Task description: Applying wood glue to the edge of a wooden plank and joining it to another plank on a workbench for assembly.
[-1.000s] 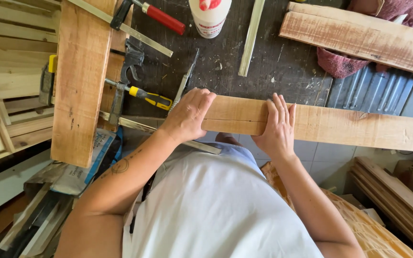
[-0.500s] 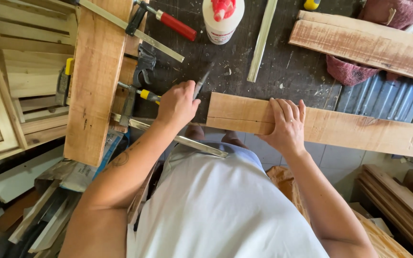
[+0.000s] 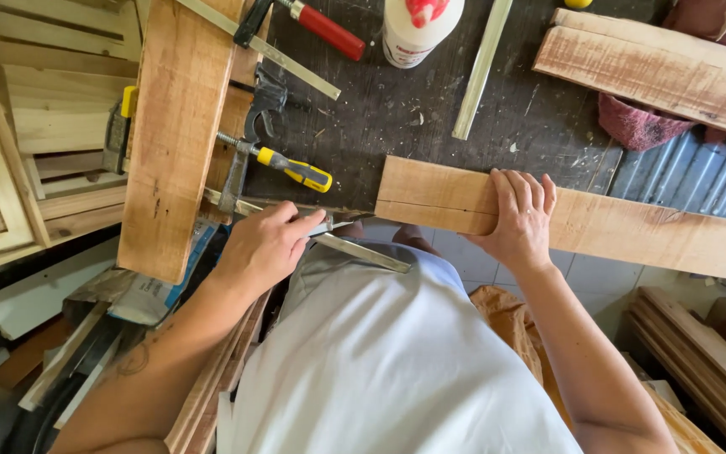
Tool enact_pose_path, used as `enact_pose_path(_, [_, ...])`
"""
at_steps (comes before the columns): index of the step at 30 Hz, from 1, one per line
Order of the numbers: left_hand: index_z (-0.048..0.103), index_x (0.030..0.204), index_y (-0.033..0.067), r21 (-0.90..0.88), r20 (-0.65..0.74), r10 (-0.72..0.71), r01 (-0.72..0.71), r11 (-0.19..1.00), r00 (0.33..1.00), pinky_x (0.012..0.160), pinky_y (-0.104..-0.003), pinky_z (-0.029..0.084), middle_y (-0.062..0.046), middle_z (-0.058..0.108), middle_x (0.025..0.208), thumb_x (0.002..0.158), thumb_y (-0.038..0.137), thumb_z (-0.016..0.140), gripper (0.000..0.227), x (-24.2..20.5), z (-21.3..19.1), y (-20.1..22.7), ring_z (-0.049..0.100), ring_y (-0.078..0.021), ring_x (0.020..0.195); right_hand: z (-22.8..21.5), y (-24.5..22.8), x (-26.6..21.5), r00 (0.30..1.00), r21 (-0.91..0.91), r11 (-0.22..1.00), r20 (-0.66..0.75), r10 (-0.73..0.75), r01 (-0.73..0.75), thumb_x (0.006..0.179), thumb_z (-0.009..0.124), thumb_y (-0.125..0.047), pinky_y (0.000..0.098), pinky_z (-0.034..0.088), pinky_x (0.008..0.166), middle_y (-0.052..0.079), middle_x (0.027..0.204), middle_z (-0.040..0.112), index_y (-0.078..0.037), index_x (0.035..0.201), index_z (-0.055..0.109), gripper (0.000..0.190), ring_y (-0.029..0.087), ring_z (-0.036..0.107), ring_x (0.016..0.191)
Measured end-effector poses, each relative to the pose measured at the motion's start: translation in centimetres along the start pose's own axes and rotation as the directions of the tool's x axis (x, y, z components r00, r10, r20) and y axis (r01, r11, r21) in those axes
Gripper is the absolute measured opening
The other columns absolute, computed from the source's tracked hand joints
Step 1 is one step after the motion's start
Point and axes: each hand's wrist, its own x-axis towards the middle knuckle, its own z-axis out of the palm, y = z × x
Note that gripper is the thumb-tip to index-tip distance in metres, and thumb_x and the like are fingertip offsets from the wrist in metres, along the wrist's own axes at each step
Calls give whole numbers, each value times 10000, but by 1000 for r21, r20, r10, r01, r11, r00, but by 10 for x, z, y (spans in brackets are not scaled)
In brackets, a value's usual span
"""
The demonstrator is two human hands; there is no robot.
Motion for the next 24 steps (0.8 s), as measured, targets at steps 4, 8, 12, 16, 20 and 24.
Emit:
enact_pose_path(4, [716,1327,346,74,-95,1,6,997,995,656,-444,633,-72,663,947,924,225,687,422,1,14,-5,733,-319,807,0,-1,2,999,-1,1000,-30,-17,17,407,1018,-292,615,154,1286,227,1391,606,19,1486,615,1193,427,498,1361])
enact_pose_path(8, [714,1353,349,77,-127,14,-4,997,992,642,-447,631,-79,664,942,929,211,691,446,7,19,-8,727,-317,797,-3,-6,4,999,-18,999,-37,-31,30,396,1026,-264,619,175,1273,240,1382,605,27,1484,612,1200,436,503,1345])
enact_pose_path(12, [739,1332,320,65,-91,24,-18,998,996,645,-419,627,-96,684,940,951,190,683,407,12,14,-7,737,-311,792,-3,-7,4,999,-36,999,-32,-20,19,422,1037,-274,607,165,1284,237,1381,611,26,1480,618,1177,421,499,1350])
enact_pose_path(16, [726,1352,325,94,-68,37,-30,995,997,653,-421,617,-104,679,952,944,199,689,429,15,14,-7,717,-305,776,-3,-7,4,998,-24,999,-44,-35,34,389,1020,-271,618,188,1259,232,1376,603,25,1478,614,1199,426,499,1327])
enact_pose_path(20, [733,1357,318,124,-50,36,-30,992,998,639,-405,612,-118,682,954,959,184,678,424,18,7,-6,707,-297,750,-1,-5,3,999,-24,999,-44,-32,31,398,1018,-289,618,191,1259,230,1376,610,24,1475,621,1189,423,501,1331])
enact_pose_path(24, [729,1360,308,156,-54,56,-47,987,997,648,-429,613,-116,685,951,939,203,690,435,22,3,-5,710,-312,761,-1,-5,3,999,-30,999,-42,-24,23,406,1014,-286,612,192,1259,223,1380,608,12,1483,616,1186,415,499,1337])
